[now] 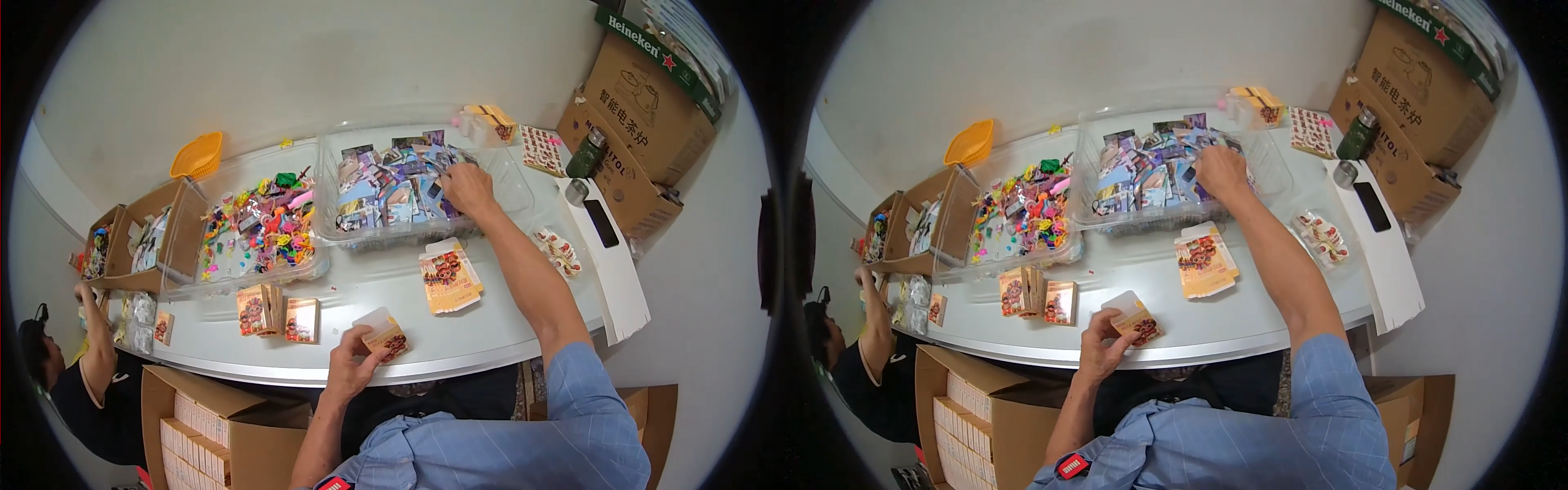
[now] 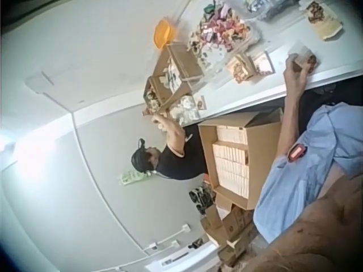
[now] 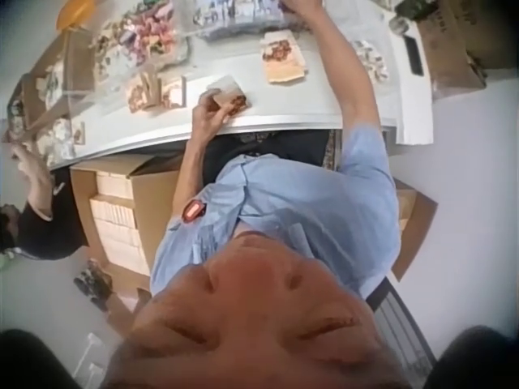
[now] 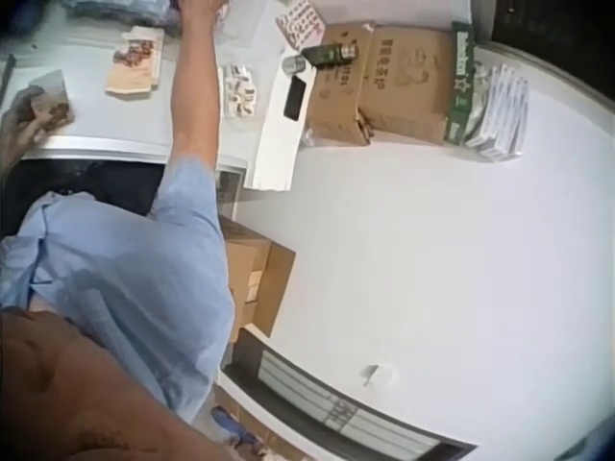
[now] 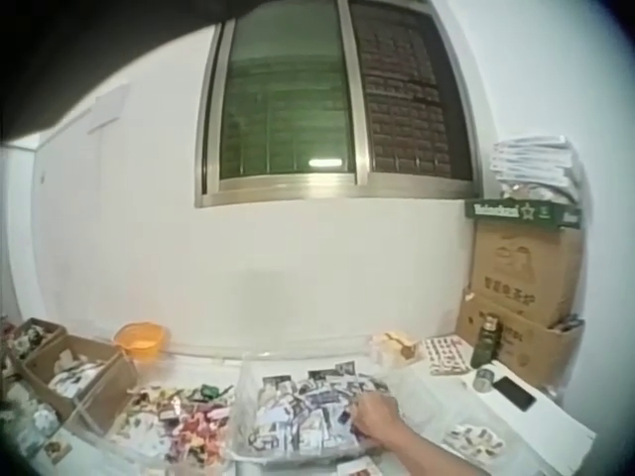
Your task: Assembling and packing small toy or snack boxes with various items and then placing the finished boxes into a larger shipping carton.
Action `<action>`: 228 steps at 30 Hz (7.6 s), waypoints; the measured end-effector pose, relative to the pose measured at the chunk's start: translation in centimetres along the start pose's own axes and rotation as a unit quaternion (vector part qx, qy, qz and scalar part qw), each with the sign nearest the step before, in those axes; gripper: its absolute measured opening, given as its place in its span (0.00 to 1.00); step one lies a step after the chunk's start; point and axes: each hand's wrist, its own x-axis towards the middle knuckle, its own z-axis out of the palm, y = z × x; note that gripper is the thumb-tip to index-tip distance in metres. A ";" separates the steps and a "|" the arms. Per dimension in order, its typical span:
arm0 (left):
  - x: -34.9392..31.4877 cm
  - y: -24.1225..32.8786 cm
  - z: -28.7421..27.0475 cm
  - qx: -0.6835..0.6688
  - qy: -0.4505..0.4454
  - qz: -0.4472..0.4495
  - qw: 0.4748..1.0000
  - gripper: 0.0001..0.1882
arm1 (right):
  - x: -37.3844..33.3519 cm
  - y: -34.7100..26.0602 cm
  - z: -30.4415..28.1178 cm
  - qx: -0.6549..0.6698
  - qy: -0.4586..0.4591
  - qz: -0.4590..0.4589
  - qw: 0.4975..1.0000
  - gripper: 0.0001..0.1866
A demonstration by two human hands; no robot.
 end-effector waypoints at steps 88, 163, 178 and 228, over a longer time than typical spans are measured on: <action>0.5 -0.8 3.1 -0.122 0.031 0.004 0.992 0.39 | -19.3 2.4 -5.1 0.480 0.017 -0.007 0.877 0.07; 0.4 -0.2 2.3 -0.136 0.009 -0.059 0.989 0.40 | -17.9 7.6 -5.1 0.496 -0.013 0.128 0.858 0.09; 0.5 -0.2 2.1 -0.096 -0.018 -0.005 0.995 0.41 | -15.8 -7.1 -3.6 0.202 -0.380 -0.307 0.849 0.09; 0.3 -1.4 2.4 -0.145 0.073 -0.010 0.987 0.37 | -15.8 -10.5 -1.9 0.336 -0.249 -0.264 0.869 0.07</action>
